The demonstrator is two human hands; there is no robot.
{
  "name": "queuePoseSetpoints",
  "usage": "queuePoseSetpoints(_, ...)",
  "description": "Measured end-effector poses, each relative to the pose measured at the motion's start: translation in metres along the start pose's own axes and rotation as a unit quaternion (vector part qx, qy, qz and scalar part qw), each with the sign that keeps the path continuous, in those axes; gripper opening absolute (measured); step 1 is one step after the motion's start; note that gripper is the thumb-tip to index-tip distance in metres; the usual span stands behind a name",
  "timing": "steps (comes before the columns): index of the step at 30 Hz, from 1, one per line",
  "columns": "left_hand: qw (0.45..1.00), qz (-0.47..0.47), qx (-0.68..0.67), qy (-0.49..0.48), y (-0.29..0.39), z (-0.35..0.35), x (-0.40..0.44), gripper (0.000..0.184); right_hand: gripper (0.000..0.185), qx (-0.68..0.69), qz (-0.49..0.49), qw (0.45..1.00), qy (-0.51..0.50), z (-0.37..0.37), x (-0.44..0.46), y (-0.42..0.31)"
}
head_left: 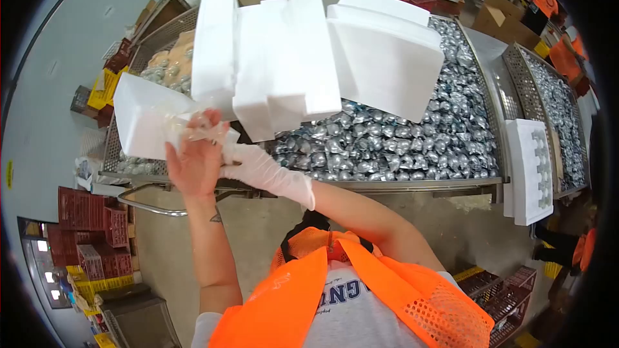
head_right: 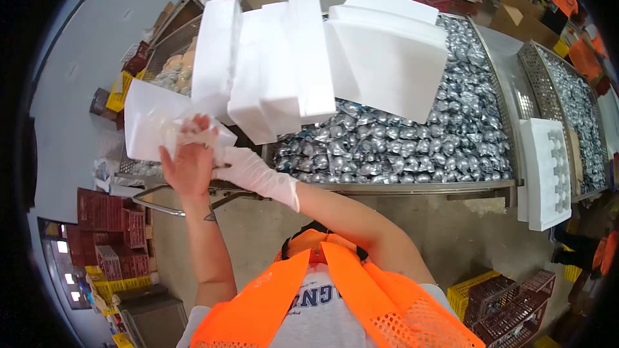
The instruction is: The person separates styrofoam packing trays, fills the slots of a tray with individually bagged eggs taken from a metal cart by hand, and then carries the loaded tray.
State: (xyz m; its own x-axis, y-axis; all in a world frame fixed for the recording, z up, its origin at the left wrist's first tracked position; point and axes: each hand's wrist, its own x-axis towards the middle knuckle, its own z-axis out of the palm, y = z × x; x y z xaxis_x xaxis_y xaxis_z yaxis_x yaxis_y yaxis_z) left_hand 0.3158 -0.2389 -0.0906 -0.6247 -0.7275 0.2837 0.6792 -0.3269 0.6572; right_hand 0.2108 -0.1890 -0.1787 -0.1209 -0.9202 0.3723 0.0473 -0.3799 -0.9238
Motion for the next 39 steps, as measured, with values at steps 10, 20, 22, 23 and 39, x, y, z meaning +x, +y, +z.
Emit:
queuePoseSetpoints(10,0.336,0.14,0.931,0.008,0.042,-0.056,-0.06,0.063,0.024,0.304,0.249,0.914,0.101,-0.085,-0.003,-0.033)
queuePoseSetpoints(20,0.544,0.166,0.815,0.11,0.002,-0.161,-0.057,0.038,0.022,0.247,0.271,0.891,0.266,-0.177,-0.16,-0.058)
queuePoseSetpoints(22,0.687,0.073,0.723,0.007,-0.037,-0.137,-0.054,0.037,0.023,0.308,0.241,0.872,0.294,-0.155,-0.182,-0.07)
queuePoseSetpoints(23,0.748,0.008,0.659,-0.083,-0.06,-0.121,-0.056,0.037,0.023,0.35,0.203,0.857,0.318,-0.146,-0.193,-0.074)
queuePoseSetpoints(39,0.659,-0.665,0.216,-0.279,-0.364,0.126,-0.174,0.055,0.084,-0.125,0.172,0.79,0.576,-0.105,-0.429,-0.129)
